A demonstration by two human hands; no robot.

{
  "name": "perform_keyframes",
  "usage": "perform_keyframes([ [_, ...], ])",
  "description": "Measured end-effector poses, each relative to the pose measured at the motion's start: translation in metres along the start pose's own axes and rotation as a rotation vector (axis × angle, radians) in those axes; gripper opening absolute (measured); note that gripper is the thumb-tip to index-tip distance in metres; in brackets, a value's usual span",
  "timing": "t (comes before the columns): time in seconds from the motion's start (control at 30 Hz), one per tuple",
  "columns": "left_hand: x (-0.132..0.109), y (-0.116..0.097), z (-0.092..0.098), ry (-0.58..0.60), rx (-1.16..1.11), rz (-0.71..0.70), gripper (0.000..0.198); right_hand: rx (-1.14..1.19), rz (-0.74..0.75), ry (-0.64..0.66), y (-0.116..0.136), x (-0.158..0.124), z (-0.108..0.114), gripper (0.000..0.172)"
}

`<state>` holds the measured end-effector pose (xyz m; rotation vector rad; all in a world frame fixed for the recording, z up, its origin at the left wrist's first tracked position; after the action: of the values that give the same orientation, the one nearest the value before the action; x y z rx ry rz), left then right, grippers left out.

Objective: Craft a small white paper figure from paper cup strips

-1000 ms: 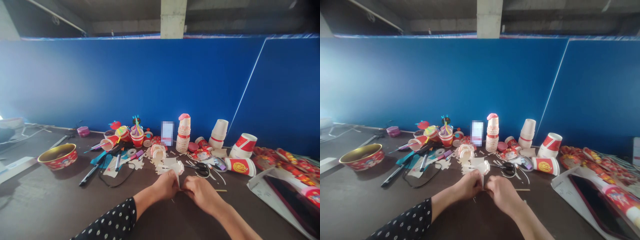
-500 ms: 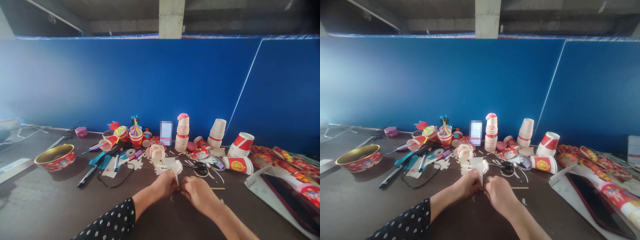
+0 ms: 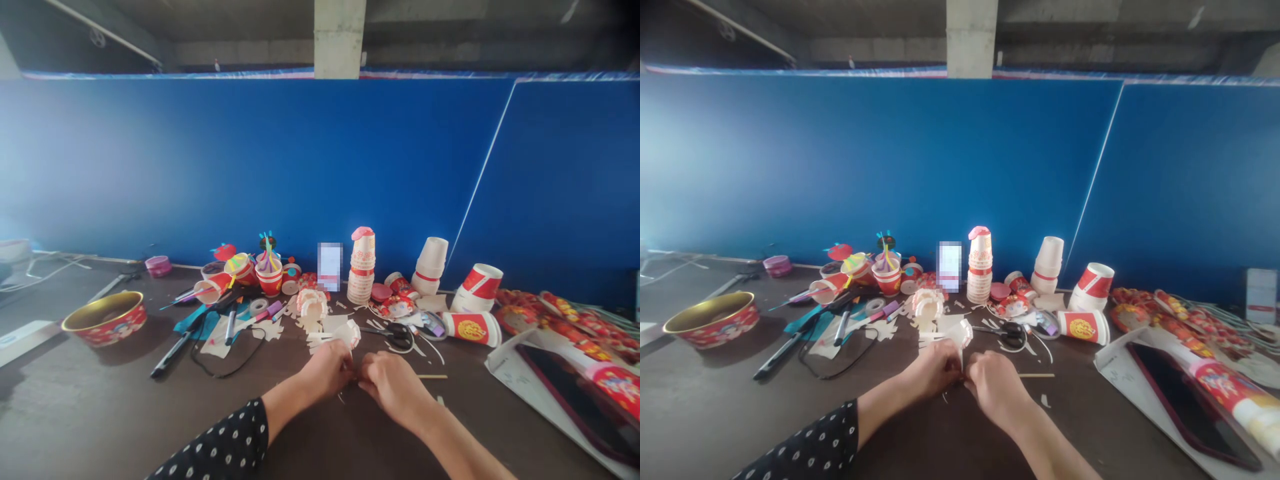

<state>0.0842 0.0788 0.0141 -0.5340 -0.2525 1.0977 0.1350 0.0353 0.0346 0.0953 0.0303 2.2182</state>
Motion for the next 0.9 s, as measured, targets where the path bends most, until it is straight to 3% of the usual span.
perform_keyframes([
  [0.33, -0.010, -0.017, -0.001, 0.047, 0.078, -0.219, 0.014, 0.029, 0.005, -0.023, -0.001, 0.000, 0.002, 0.023],
  [0.9, -0.013, -0.019, -0.003, -0.010, 0.162, -0.185, 0.018, 0.036, 0.027, -0.095, 0.001, 0.000, 0.000, 0.023],
])
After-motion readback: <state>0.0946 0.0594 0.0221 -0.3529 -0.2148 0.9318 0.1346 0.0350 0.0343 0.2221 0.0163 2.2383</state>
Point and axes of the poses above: each hand's wrist, its own x-axis towards the middle knuckle, its own z-axis out of the back of the hand, y = z × x, the point moved 10 cm from there along x, towards the middle knuckle, and after that the axes turned 15 degrees about z, right-handed, at the moved point
